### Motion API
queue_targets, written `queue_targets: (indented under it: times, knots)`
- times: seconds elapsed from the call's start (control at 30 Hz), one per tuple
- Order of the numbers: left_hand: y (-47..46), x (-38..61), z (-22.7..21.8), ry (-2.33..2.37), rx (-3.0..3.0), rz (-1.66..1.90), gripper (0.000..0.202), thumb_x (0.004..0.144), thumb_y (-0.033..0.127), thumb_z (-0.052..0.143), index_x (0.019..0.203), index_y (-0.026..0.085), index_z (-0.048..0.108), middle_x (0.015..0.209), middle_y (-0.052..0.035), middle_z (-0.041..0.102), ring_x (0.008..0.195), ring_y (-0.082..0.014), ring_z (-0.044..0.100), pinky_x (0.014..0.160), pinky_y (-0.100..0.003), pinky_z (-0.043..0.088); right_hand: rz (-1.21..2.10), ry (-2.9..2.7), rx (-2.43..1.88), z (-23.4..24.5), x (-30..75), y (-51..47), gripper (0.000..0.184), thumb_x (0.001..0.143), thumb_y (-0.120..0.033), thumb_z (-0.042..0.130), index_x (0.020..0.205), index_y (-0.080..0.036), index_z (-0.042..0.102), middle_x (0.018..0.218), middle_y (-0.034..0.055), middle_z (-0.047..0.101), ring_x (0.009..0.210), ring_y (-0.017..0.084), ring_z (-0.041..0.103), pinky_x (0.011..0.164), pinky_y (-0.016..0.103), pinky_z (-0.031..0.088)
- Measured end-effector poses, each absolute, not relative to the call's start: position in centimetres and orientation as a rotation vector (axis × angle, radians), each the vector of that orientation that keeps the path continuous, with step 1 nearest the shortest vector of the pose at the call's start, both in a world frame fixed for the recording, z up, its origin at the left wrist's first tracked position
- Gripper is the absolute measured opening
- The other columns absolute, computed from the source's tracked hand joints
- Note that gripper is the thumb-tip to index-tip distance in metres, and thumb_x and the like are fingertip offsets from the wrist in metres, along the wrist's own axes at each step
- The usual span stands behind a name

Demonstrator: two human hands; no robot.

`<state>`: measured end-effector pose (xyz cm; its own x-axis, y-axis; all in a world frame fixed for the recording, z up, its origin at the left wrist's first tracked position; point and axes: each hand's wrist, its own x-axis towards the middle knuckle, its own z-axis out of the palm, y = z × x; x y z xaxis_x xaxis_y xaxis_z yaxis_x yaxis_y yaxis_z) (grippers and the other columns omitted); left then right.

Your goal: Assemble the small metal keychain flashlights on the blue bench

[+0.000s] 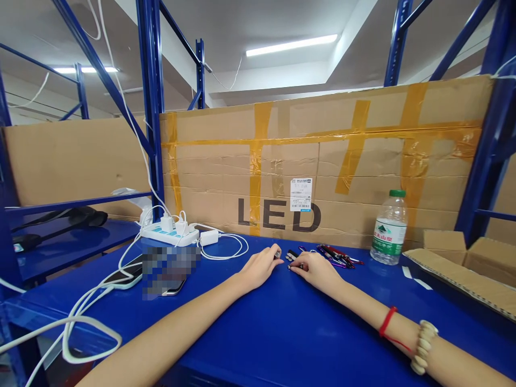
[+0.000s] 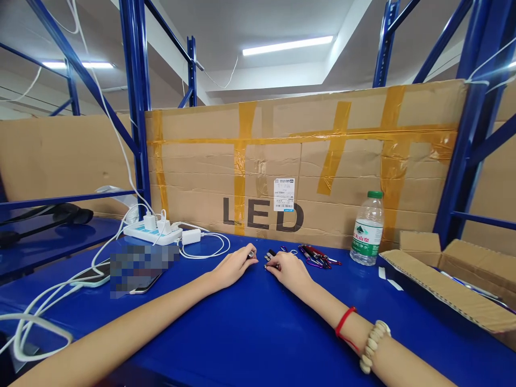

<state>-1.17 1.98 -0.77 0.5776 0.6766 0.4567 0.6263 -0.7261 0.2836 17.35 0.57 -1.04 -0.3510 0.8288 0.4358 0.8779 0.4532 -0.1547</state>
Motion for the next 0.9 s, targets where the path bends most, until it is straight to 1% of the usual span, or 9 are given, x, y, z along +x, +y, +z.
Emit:
queue_targets:
  times: [0.1,0.33,0.47,0.57,0.63,0.77,0.9]
  knots:
    - [1.9,-1.1,-0.8,1.134,2.736,0.815,0.01,0.087,0.031,0.035,0.091,0.023,0.037,0.09,-0.0002,0.054,0.082,-0.0161,0.054,0.07,-0.026,0.041,-0.157,-2.183,-1.47,-1.2,17.1,0.2,0.019,0.075,-0.029,0.049,0.081,-0.026,0.067,0.08,0.0016,0.065,0.066,0.016,0.057,0.053,0.024,0.038]
    - [1.9,-1.1,-0.7,1.148,2.757,0.771,0.012,0.087,0.033,0.036,0.093,0.023,0.04,0.09,0.0003,0.054,0.081,-0.0152,0.054,0.069,-0.025,0.041,-0.171,-2.158,-1.469,-1.3,16.7,-0.1,0.018,0.075,-0.026,0.048,0.079,-0.028,0.066,0.082,0.0003,0.066,0.067,0.016,0.058,0.053,0.024,0.037]
    - [1.9,-1.1,-0.7,1.085,2.791,0.766,0.009,0.086,0.03,0.039,0.088,0.022,0.044,0.088,0.0008,0.055,0.083,-0.0144,0.052,0.069,-0.023,0.041,-0.105,-2.066,-1.439,-1.6,17.0,0.2,0.014,0.072,-0.028,0.053,0.079,-0.028,0.065,0.084,-0.002,0.066,0.066,0.015,0.058,0.054,0.024,0.039]
    - [1.9,-1.1,-0.6,1.043,2.815,0.768,0.009,0.085,0.027,0.041,0.085,0.021,0.047,0.088,0.0007,0.056,0.085,-0.0141,0.052,0.073,-0.023,0.04,-0.019,-2.021,-1.433,-1.8,17.1,0.3,0.013,0.071,-0.03,0.055,0.079,-0.027,0.065,0.082,-0.0026,0.067,0.064,0.015,0.057,0.055,0.024,0.041]
    - [1.8,-1.1,-0.6,1.041,2.822,0.767,0.009,0.085,0.026,0.042,0.085,0.02,0.049,0.089,0.0,0.056,0.086,-0.0142,0.052,0.075,-0.023,0.04,0.044,-1.959,-1.384,-1.7,16.9,0.3,0.014,0.07,-0.03,0.055,0.079,-0.026,0.065,0.078,-0.0016,0.067,0.06,0.014,0.056,0.055,0.025,0.041]
    - [1.9,-1.0,-0.5,1.044,2.857,0.754,0.011,0.084,0.026,0.044,0.086,0.019,0.052,0.089,-0.0013,0.057,0.086,-0.0148,0.052,0.075,-0.023,0.04,0.26,-1.74,-1.159,-1.3,15.9,0.1,0.022,0.071,-0.034,0.053,0.081,-0.017,0.064,0.076,0.0037,0.066,0.048,0.01,0.051,0.051,0.024,0.042]
    - [1.9,-1.0,-0.5,1.072,2.899,0.739,0.013,0.084,0.026,0.043,0.088,0.018,0.053,0.089,-0.0029,0.057,0.086,-0.016,0.052,0.075,-0.024,0.041,0.416,-1.681,-1.03,-1.3,14.9,-0.2,0.025,0.069,-0.034,0.056,0.081,-0.015,0.063,0.076,0.0054,0.066,0.05,0.01,0.051,0.05,0.023,0.043]
